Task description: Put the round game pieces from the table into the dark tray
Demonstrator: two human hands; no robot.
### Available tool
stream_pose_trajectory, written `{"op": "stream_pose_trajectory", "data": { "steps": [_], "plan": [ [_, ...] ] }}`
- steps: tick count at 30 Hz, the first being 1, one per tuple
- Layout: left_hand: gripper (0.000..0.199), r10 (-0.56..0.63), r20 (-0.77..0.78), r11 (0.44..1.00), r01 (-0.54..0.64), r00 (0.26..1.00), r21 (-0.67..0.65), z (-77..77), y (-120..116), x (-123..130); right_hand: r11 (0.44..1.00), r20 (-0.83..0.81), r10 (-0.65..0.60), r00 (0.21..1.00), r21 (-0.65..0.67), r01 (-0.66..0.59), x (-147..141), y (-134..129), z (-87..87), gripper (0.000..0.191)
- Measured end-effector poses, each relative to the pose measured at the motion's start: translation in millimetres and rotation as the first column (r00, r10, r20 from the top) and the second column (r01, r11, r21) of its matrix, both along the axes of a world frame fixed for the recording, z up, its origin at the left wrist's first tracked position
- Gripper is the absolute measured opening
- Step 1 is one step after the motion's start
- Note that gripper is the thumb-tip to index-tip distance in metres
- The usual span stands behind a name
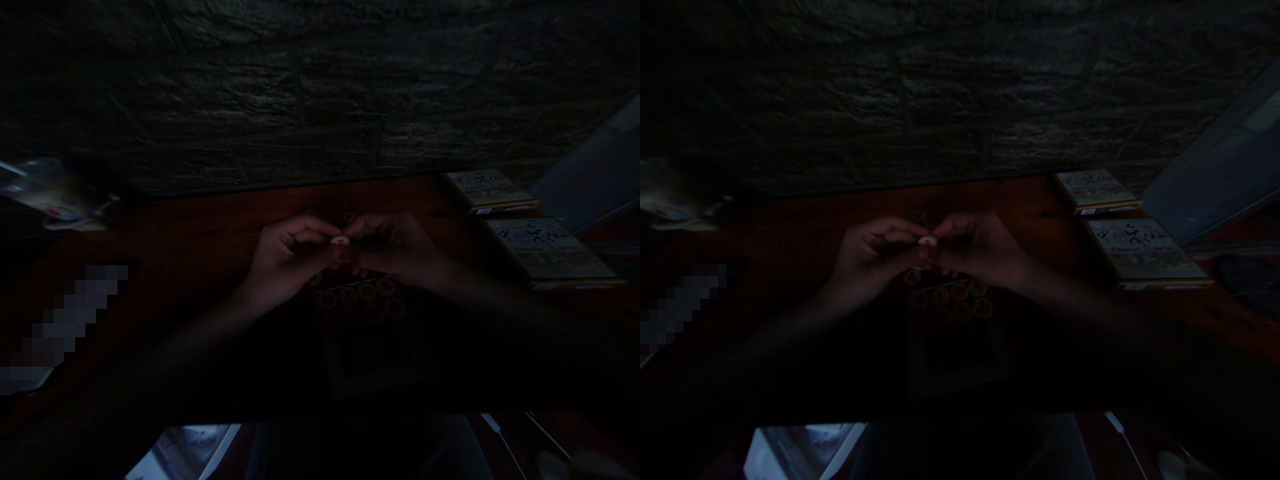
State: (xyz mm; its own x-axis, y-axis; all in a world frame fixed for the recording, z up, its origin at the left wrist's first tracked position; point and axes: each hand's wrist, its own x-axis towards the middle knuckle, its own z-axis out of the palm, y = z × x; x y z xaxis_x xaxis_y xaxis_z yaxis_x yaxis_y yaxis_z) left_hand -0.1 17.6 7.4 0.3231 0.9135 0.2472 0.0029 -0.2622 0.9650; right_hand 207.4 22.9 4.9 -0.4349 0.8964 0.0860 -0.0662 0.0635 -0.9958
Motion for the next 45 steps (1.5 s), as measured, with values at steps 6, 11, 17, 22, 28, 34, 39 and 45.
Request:
{"op": "stream_pose_trajectory", "data": {
  "steps": [6,11,17,22,28,34,39,45],
  "plan": [
    [0.026,-0.013,0.044,0.998,0.016,0.999,-0.057,-0.1,-0.9,0.2,1.000,0.008,-0.017,1.000,0.016,0.016,0.8,0.8,-1.9,0.034],
    [0.021,-0.051,0.051,0.998,0.053,0.997,-0.042,-2.3,-2.0,-0.8,0.998,0.003,-0.061,0.998,0.013,0.061,0.9,-0.7,-1.4,0.032],
    [0.026,-0.088,0.044,0.996,0.087,0.995,0.021,-4.9,-0.5,0.8,0.997,0.023,-0.069,0.997,0.025,0.068,-1.2,-2.6,3.8,0.037],
    [0.023,-0.093,0.050,0.995,0.092,0.994,0.028,-4.9,-0.2,1.9,0.999,0.007,-0.042,0.999,0.024,0.042,-1.2,-2.5,5.1,0.036],
    [0.021,-0.055,0.056,0.998,0.056,0.997,-0.022,-2.3,-0.3,0.6,1.000,-0.030,-0.016,0.999,-0.021,0.015,-1.3,-1.4,3.1,0.031],
    [0.020,-0.011,0.069,0.995,0.018,0.998,-0.097,0.2,-1.0,0.2,1.000,-0.002,-0.021,1.000,-0.013,0.021,-0.5,-1.4,1.1,0.032],
    [0.018,-0.024,0.056,0.995,0.029,0.998,-0.094,1.4,-3.2,1.7,0.999,0.020,-0.049,0.999,0.020,0.048,0.2,-1.0,-1.4,0.035],
    [0.019,-0.055,0.055,0.991,0.061,0.997,-0.123,1.2,-4.6,-0.5,0.996,0.046,-0.077,0.996,0.045,0.075,0.1,-1.5,-0.7,0.035]
  ]
}}
